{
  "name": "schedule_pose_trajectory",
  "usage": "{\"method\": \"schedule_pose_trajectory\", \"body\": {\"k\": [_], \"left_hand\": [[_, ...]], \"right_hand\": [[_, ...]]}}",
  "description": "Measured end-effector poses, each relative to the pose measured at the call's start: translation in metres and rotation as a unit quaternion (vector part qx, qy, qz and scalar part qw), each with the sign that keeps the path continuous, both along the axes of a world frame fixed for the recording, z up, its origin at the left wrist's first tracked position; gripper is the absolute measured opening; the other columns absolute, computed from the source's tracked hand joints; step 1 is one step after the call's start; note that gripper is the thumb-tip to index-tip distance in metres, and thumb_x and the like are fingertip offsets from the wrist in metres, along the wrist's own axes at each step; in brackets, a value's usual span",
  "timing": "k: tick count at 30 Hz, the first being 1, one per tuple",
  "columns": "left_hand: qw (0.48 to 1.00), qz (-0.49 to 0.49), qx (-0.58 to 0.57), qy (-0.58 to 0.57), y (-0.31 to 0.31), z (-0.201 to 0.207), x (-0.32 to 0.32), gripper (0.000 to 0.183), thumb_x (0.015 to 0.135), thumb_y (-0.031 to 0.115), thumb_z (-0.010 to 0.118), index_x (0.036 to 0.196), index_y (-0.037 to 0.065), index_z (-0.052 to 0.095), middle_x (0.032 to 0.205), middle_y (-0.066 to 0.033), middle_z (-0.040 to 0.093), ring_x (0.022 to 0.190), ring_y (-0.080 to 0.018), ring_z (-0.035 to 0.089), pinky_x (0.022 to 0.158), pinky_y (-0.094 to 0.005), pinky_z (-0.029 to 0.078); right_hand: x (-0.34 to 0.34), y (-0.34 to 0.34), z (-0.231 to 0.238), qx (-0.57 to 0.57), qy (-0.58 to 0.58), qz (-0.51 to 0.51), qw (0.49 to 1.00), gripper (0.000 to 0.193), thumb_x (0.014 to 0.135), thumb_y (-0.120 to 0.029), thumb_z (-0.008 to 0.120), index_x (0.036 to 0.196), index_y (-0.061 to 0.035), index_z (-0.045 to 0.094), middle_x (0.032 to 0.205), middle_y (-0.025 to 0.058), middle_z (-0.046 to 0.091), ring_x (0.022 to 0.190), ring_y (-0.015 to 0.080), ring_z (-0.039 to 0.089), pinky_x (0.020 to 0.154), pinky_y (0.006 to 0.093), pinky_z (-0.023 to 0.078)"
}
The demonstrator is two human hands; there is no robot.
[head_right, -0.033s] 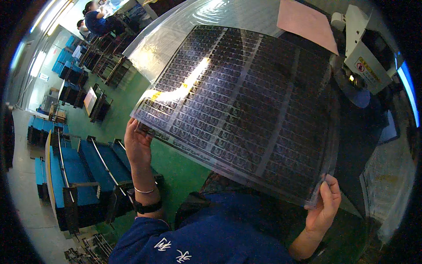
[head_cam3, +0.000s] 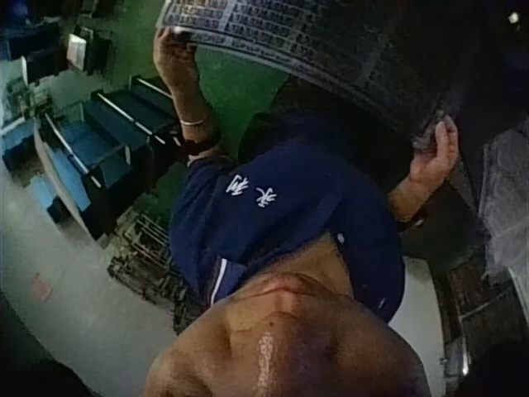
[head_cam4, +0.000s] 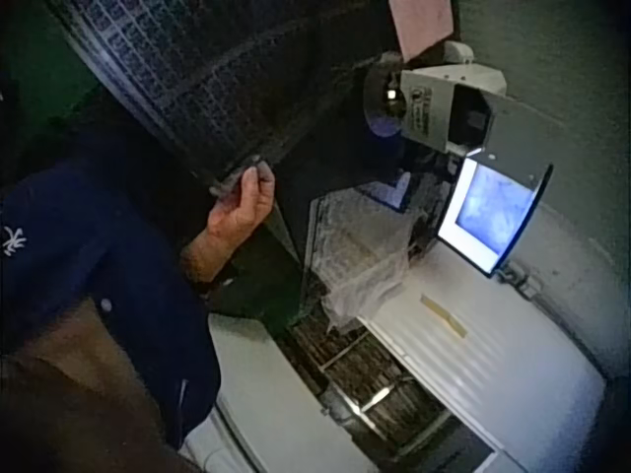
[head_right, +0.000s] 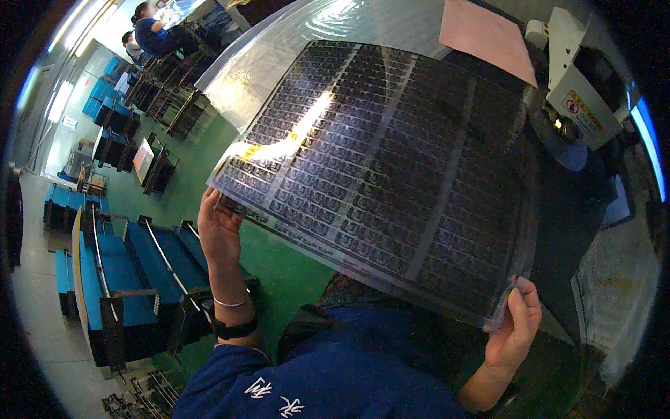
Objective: The recorder is inspecting large transparent sheets containing printed circuit patterns or films under a light and checking them against a computer screen.
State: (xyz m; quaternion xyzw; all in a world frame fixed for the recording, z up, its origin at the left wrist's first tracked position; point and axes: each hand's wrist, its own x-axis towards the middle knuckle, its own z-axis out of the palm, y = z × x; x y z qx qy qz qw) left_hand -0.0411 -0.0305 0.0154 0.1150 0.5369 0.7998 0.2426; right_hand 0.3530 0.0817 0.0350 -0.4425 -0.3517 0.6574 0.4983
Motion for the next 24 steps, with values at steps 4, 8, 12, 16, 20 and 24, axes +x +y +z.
{"method": "schedule_pose_trajectory", "body": {"k": [4, 8, 12, 16, 20, 24], "left_hand": [[1.000, -0.008, -0.004, 0.001, 0.003, 0.006, 0.005, 0.025, 0.084, 0.016, 0.046, 0.105, 0.003, 0.051, 0.087, -0.0028, 0.059, 0.073, -0.0108, 0.058, 0.060, -0.0238, 0.048], [1.000, -0.025, -0.008, -0.006, 0.006, 0.003, 0.005, 0.021, 0.084, 0.017, 0.047, 0.099, 0.003, 0.053, 0.087, -0.0034, 0.059, 0.075, -0.0123, 0.058, 0.061, -0.0255, 0.048], [0.999, -0.047, -0.012, -0.012, 0.007, -0.002, 0.008, 0.019, 0.084, 0.018, 0.048, 0.094, 0.003, 0.054, 0.086, -0.0043, 0.060, 0.075, -0.0132, 0.059, 0.061, -0.0272, 0.050], [0.995, -0.085, -0.048, -0.013, 0.006, -0.007, 0.009, 0.026, 0.084, 0.022, 0.046, 0.099, 0.002, 0.052, 0.094, -0.0069, 0.060, 0.081, -0.0165, 0.059, 0.071, -0.0311, 0.048], [0.997, -0.057, -0.054, -0.028, 0.014, 0.000, 0.021, 0.015, 0.083, 0.016, 0.054, 0.086, 0.002, 0.058, 0.079, -0.0049, 0.062, 0.066, -0.0125, 0.059, 0.060, -0.0278, 0.051], [0.994, -0.089, -0.060, 0.009, 0.010, -0.002, 0.021, 0.014, 0.082, 0.016, 0.057, 0.084, 0.002, 0.060, 0.079, -0.0045, 0.062, 0.067, -0.0107, 0.059, 0.058, -0.0255, 0.050]], "right_hand": [[0.000, 0.000, -0.003, 0.001, 0.000, -0.014, 1.000, 0.018, 0.083, -0.010, 0.050, 0.099, -0.0025, 0.052, 0.081, 0.0054, 0.062, 0.054, 0.0086, 0.058, 0.036, 0.0185, 0.042], [-0.004, -0.001, 0.001, -0.006, -0.009, -0.026, 1.000, 0.018, 0.082, -0.010, 0.050, 0.098, -0.0022, 0.052, 0.083, 0.0055, 0.062, 0.056, 0.0087, 0.058, 0.037, 0.0189, 0.044], [-0.007, 0.000, 0.005, -0.013, 0.001, -0.030, 0.999, 0.018, 0.082, -0.010, 0.050, 0.098, -0.0020, 0.052, 0.082, 0.0054, 0.062, 0.058, 0.0086, 0.059, 0.037, 0.0189, 0.044], [-0.003, 0.002, 0.002, 0.003, 0.001, 0.015, 1.000, 0.018, 0.082, -0.010, 0.050, 0.097, -0.0016, 0.052, 0.081, 0.0050, 0.062, 0.058, 0.0084, 0.059, 0.037, 0.0186, 0.045], [-0.002, 0.002, 0.002, 0.001, -0.005, 0.016, 1.000, 0.018, 0.082, -0.012, 0.050, 0.098, -0.0017, 0.052, 0.080, 0.0043, 0.062, 0.058, 0.0086, 0.060, 0.037, 0.0199, 0.047], [-0.006, 0.001, 0.005, -0.009, -0.013, 0.000, 1.000, 0.019, 0.085, -0.015, 0.049, 0.098, -0.0018, 0.052, 0.080, 0.0045, 0.062, 0.058, 0.0094, 0.061, 0.036, 0.0213, 0.048]]}}
